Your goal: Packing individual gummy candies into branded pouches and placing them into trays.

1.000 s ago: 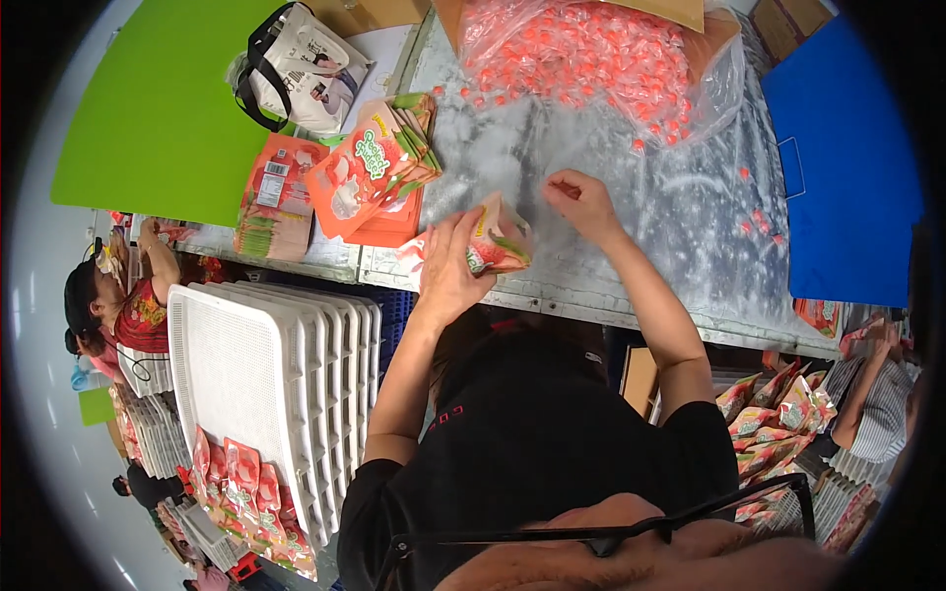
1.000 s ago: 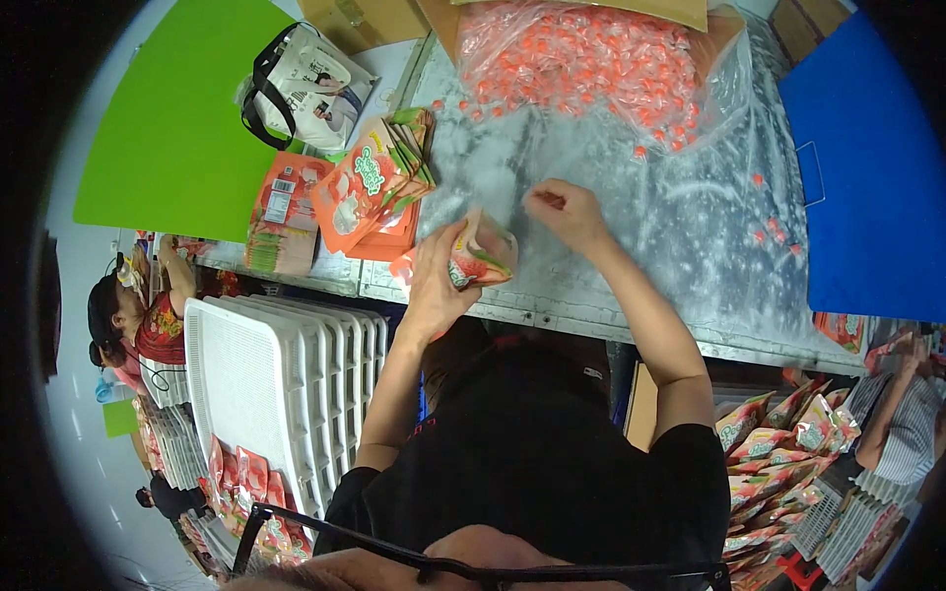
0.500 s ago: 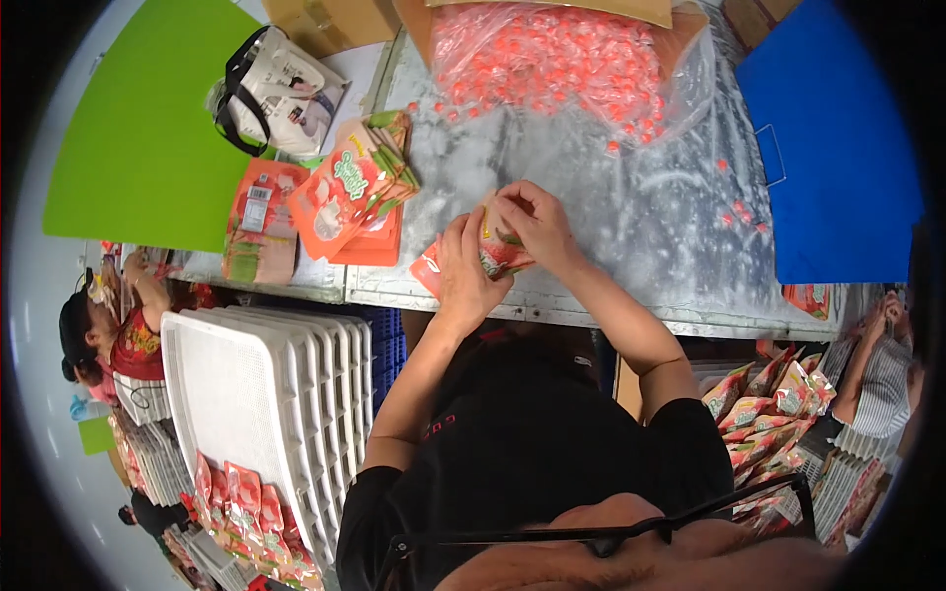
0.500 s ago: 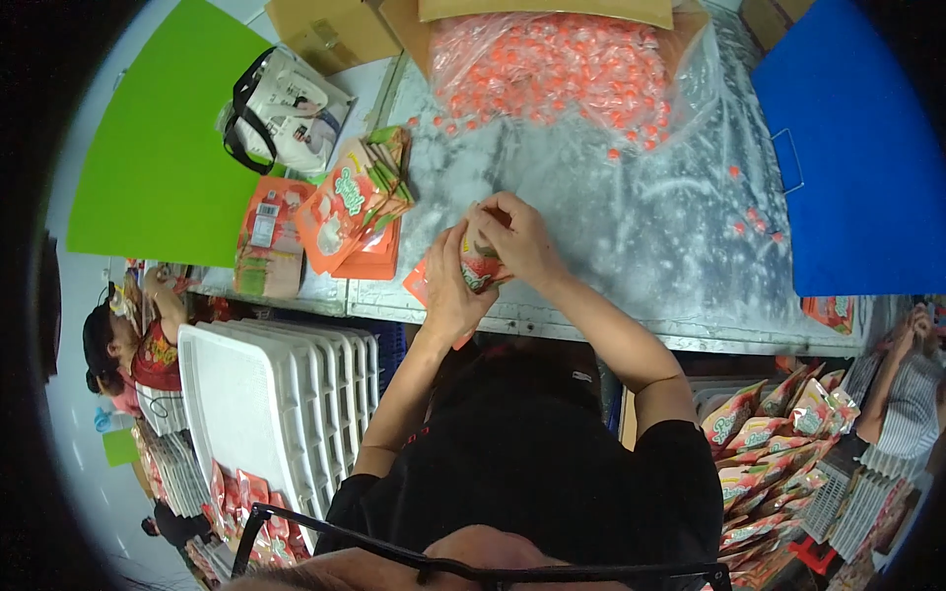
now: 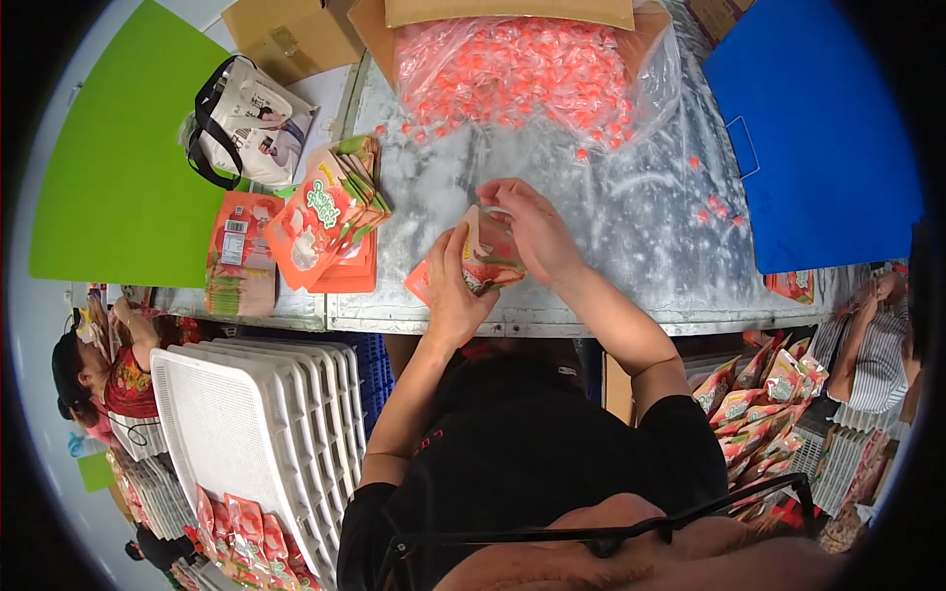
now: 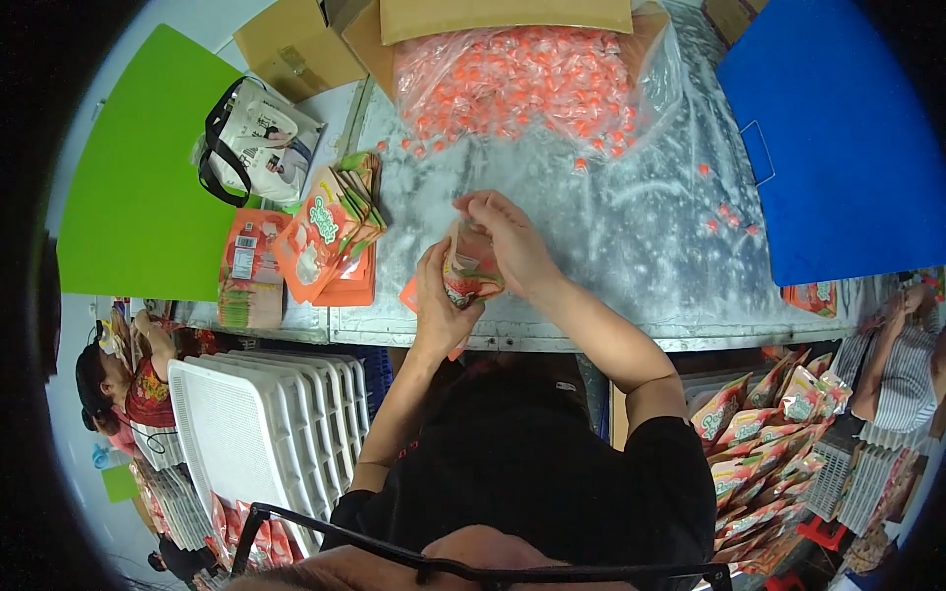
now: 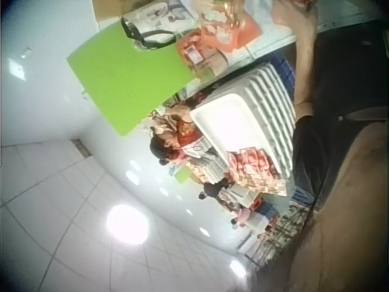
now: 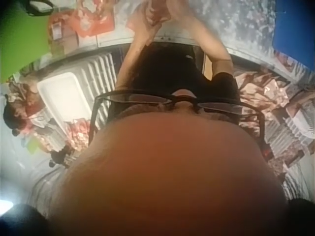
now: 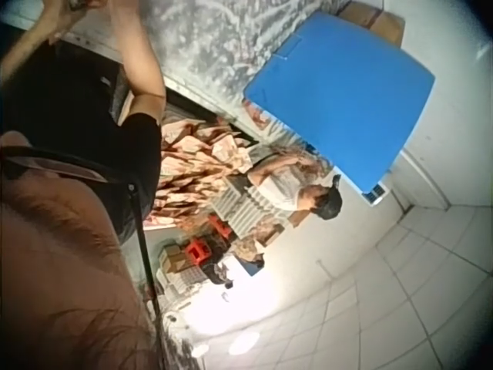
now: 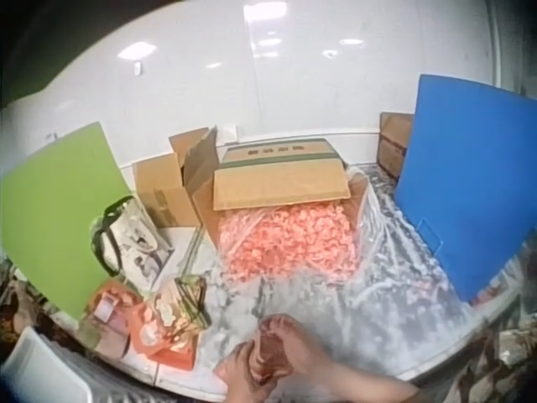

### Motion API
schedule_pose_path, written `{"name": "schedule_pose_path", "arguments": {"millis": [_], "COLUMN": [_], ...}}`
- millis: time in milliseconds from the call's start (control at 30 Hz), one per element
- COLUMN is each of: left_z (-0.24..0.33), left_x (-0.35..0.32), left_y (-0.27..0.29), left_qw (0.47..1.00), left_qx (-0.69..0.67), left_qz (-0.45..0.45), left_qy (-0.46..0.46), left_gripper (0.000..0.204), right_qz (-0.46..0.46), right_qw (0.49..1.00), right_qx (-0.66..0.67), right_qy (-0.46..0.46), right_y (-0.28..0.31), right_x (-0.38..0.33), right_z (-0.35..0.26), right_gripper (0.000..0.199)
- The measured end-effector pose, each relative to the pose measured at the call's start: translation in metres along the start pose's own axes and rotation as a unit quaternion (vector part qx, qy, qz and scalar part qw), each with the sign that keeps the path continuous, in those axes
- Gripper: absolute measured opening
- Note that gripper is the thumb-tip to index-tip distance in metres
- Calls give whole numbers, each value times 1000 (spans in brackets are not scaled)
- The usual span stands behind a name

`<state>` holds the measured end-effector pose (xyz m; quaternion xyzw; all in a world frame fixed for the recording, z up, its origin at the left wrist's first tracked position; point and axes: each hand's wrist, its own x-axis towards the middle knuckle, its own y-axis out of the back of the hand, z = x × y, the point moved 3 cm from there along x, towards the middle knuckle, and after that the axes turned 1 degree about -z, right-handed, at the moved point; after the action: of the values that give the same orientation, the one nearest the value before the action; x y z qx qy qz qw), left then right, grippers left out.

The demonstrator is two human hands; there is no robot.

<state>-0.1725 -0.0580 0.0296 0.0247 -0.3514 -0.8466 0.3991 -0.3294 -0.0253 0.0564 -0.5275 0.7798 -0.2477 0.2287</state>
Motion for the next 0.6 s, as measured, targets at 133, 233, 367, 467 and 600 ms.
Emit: {"name": "schedule_pose_path", "arguments": {"millis": [133, 233, 367, 467, 600], "left_z": [-6, 2, -2, -10, -19], "left_x": [-4, -5, -12, -27, -33], "left_y": [5, 15, 24, 29, 32], "left_qw": [997, 996, 996, 994, 992], "left_qx": [-62, -79, -80, -84, -99], "left_qz": [39, 37, 29, 46, 52], "left_qy": [6, 1, 3, 49, 59], "left_gripper": [101, 99, 97, 96, 95], "right_qz": [55, 188, 305, 195, 81], "right_qw": [884, 690, 480, 497, 542], "right_qx": [-402, -642, -806, -834, -816], "right_qy": [233, 275, 164, 139, 186], "right_y": [50, 152, 220, 202, 158], "right_x": [47, 101, 115, 100, 54], "right_z": [-27, -46, -36, -10, 7], "right_gripper": [32, 38, 49, 51, 53]}}
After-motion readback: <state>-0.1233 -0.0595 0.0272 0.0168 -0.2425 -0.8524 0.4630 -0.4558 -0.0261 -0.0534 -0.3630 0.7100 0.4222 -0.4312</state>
